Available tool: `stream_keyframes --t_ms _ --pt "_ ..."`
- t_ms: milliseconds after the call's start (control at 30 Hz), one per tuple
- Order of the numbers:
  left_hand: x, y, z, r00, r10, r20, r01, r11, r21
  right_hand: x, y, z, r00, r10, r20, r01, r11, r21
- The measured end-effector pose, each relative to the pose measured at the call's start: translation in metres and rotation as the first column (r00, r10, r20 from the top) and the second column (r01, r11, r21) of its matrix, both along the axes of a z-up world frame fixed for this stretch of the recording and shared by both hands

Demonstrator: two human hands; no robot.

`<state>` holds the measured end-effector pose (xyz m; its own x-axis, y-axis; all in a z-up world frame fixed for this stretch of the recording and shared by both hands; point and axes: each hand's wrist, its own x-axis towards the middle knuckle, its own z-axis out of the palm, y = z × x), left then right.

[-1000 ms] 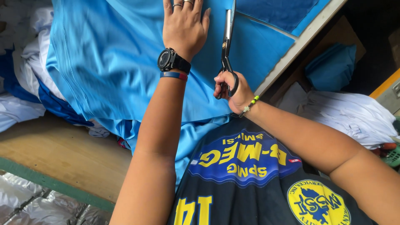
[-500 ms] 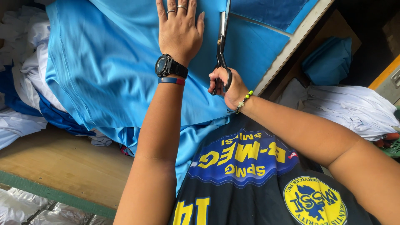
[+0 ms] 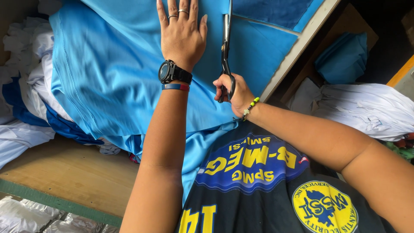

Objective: Cutting out garment pieces from blue and yellow fabric using scissors on a workbench.

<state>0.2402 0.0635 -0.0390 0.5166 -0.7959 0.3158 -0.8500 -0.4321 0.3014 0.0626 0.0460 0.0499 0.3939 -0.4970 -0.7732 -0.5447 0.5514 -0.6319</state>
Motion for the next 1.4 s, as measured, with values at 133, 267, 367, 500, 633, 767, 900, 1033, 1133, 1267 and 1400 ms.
stream_keyframes --t_ms 133,267,367,500,633,767,900,1033,1133,1267,1400 --pt "0.000 0.001 0.000 1.000 -0.001 0.013 0.002 1.000 -0.011 -0.002 0.000 -0.004 1.000 0.002 0.000 -0.002 1.000 0.000" --pt "0.002 0.001 0.003 0.999 -0.026 -0.029 0.026 1.000 0.010 -0.002 0.000 -0.007 1.000 -0.010 -0.001 0.010 1.000 -0.011" --pt "0.001 0.001 0.001 1.000 -0.010 -0.002 0.010 1.000 -0.001 -0.004 0.000 -0.010 0.999 -0.018 0.036 0.019 0.999 -0.039" --pt "0.001 0.001 0.001 0.999 -0.015 -0.032 0.016 0.999 0.035 -0.003 0.000 -0.008 0.997 -0.046 0.058 0.049 0.997 -0.051" --pt "0.000 0.001 0.006 0.999 -0.005 -0.045 0.008 0.998 0.065 -0.008 -0.003 -0.009 0.998 -0.029 0.062 0.032 0.999 -0.043" --pt "-0.001 0.002 0.014 0.997 0.009 -0.071 0.000 0.993 0.121 -0.008 -0.012 -0.001 1.000 0.018 -0.004 -0.018 1.000 0.008" --pt "-0.001 0.002 0.015 0.998 0.009 -0.060 -0.003 0.993 0.114 -0.001 -0.028 -0.005 0.999 0.017 -0.028 -0.016 0.999 0.034" --pt "-0.001 0.002 0.022 0.994 0.019 -0.108 0.002 0.981 0.192 0.005 -0.039 -0.007 1.000 0.020 -0.017 -0.019 0.998 0.056" --pt "-0.001 0.003 0.025 0.994 0.020 -0.105 0.002 0.980 0.199 0.005 -0.043 -0.010 1.000 0.015 0.008 -0.016 1.000 0.027" --pt "0.000 0.002 0.022 0.996 0.021 -0.088 -0.002 0.978 0.210 0.002 -0.046 -0.016 0.997 -0.001 0.080 0.004 0.999 -0.032" --pt "0.000 0.002 0.023 0.997 0.027 -0.074 -0.009 0.970 0.242 0.000 -0.054 -0.010 0.998 0.021 0.057 -0.022 1.000 0.013"
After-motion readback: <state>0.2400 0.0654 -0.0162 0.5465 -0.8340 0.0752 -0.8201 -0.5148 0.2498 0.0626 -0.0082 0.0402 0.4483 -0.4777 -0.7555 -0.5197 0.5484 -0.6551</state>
